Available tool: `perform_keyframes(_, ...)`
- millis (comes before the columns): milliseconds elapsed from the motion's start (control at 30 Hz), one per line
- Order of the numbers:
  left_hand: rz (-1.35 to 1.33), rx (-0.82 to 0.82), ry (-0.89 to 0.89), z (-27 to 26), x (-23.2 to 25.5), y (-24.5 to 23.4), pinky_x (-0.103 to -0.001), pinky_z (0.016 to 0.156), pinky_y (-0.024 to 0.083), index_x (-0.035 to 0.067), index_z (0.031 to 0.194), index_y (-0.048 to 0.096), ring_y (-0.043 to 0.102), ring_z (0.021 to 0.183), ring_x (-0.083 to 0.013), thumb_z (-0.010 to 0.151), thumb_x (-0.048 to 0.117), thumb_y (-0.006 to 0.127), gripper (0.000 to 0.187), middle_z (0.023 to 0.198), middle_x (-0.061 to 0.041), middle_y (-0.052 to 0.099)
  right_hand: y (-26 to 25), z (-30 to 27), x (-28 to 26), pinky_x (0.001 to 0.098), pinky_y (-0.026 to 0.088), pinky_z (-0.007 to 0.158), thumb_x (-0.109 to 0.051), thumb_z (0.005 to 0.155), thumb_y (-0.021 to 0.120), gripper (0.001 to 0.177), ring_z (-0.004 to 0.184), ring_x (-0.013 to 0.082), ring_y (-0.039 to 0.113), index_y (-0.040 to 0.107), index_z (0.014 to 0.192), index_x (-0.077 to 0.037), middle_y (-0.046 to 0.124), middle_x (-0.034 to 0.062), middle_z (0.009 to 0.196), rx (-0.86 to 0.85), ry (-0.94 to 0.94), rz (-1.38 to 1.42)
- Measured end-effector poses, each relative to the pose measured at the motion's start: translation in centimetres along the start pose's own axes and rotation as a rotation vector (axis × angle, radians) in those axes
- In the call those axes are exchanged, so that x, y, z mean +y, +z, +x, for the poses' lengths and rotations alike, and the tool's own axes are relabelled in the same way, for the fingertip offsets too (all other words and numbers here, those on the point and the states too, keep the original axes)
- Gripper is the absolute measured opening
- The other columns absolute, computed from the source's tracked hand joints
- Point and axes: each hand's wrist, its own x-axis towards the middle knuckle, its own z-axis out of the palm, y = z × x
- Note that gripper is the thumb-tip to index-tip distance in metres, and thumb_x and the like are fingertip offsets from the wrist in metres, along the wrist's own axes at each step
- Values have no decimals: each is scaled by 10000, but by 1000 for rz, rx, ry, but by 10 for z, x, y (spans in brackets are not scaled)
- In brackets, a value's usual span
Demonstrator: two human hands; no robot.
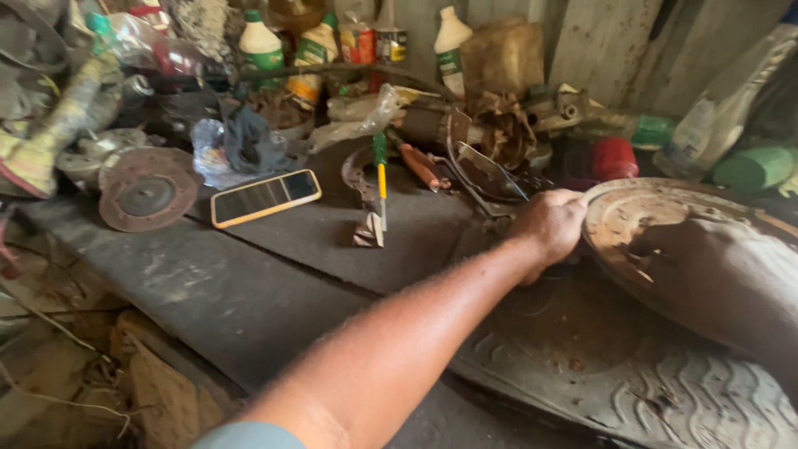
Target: The person wipes and cleans the internal surfaces of a rusty brake drum using a piece of cloth.
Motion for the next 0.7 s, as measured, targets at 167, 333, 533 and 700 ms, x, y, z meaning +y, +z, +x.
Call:
perform_keyframes(167,32,12,135,17,-25,10,-423,842,561,54,1116,748,739,978,-349,995,305,490,380,1055,-184,766,9,14,8,399,603,827,-428,910,636,356,892,273,767,802,1131,-204,789,88,1006,94,-40,41)
perform_keyframes(333,130,58,228,49,-79,35,-440,781,546,55,997,736,729,924,-366,969,325,508,355,996,-190,756,12,2,-20,427,587,829,-383,905,647,337,932,302,745,795,1130,-181,775,113,1043,37,-105,63)
perform_keyframes(533,361,43,682,78,-97,29,-476,743,540,37,836,720,702,831,-397,991,355,450,445,888,-238,719,-5,-15,0,461,568,832,-328,900,660,315,980,337,720,787,1128,-153,758,142,1087,-3,-122,42)
perform_keyframes(700,-122,-66,-275,27,-28,3,-476,633,548,59,894,739,711,675,-300,875,339,529,350,794,-133,748,-24,-15,11,486,552,845,-328,915,670,310,1003,366,704,782,1126,-130,745,173,1105,17,-113,72)
